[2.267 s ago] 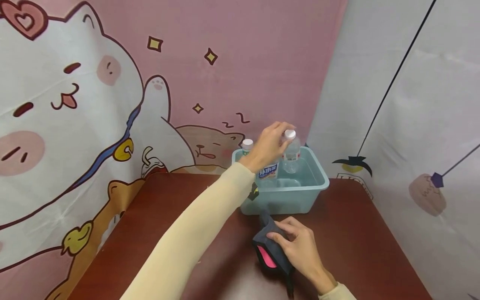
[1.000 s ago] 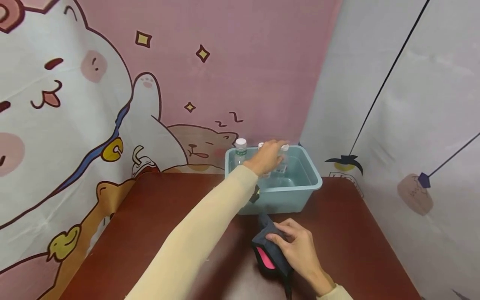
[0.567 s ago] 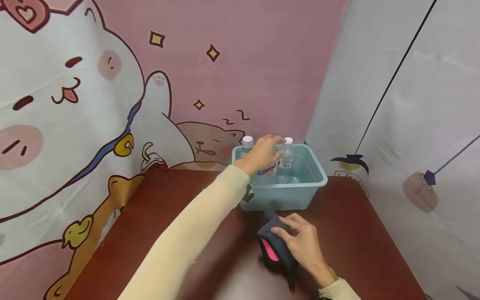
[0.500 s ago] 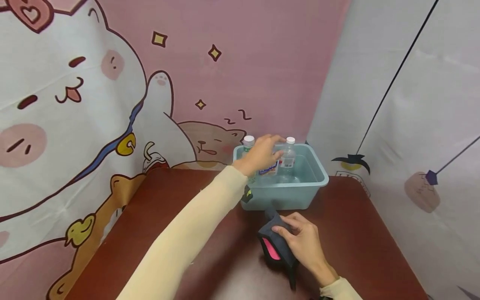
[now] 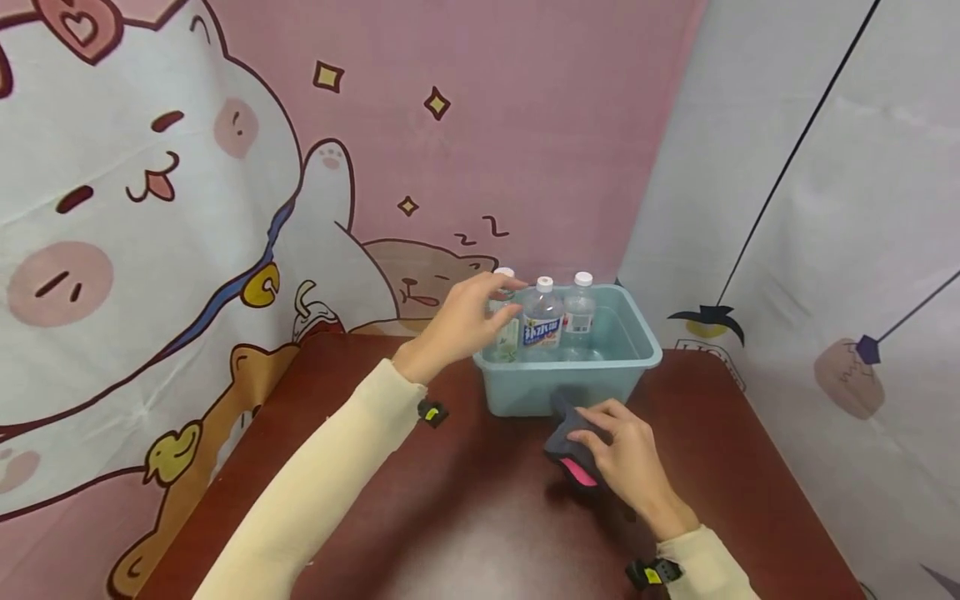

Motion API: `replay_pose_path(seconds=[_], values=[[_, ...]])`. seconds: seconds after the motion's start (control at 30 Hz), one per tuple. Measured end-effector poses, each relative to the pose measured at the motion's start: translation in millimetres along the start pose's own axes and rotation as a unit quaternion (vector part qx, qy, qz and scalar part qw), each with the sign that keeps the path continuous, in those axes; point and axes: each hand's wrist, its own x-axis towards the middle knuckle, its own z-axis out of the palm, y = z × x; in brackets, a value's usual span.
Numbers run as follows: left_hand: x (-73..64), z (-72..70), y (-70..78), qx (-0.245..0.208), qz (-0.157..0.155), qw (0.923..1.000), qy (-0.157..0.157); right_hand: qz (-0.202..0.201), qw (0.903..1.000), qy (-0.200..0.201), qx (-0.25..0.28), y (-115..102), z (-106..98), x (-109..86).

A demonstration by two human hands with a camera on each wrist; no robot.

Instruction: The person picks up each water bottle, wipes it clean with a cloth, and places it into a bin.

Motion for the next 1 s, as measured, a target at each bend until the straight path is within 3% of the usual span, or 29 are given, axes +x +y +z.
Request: replay_pose_path(seconds=[0.2, 0.37, 0.5, 0.67, 0.83, 1.0], values=[[-42.3, -6.4, -25.2, 0.004, 0.006, 0.9997, 0.025, -0.102, 0.9924, -0.036, -0.058, 19, 0, 12.8], [-81.2, -3.6, -53.5, 0.006, -0.020, 0.9993, 0.030, -0.153, 0.9778, -0.097, -0.106, 34, 20, 15.9], [-109.5, -1.0, -77.4, 0.013, -0.052, 0.9982, 0.025, -0.128, 0.9684, -0.191, -0.097, 37, 38, 8.7], [-135.8, -1.3, -99.1, 0.021, -0.077, 0.9967, 0.013, -0.077, 0.9465, -0.294, -0.108, 32, 48, -5.7], [-155.3, -5.1, -112.8, 0.029, -0.098, 0.9948, 0.001, -0.064, 0.9361, -0.326, -0.114, 28, 46, -18.7], [-169.3, -9.2, -122.7, 0.038, -0.117, 0.9924, -0.007, -0.046, 0.9410, -0.326, -0.078, 28, 42, -22.8]])
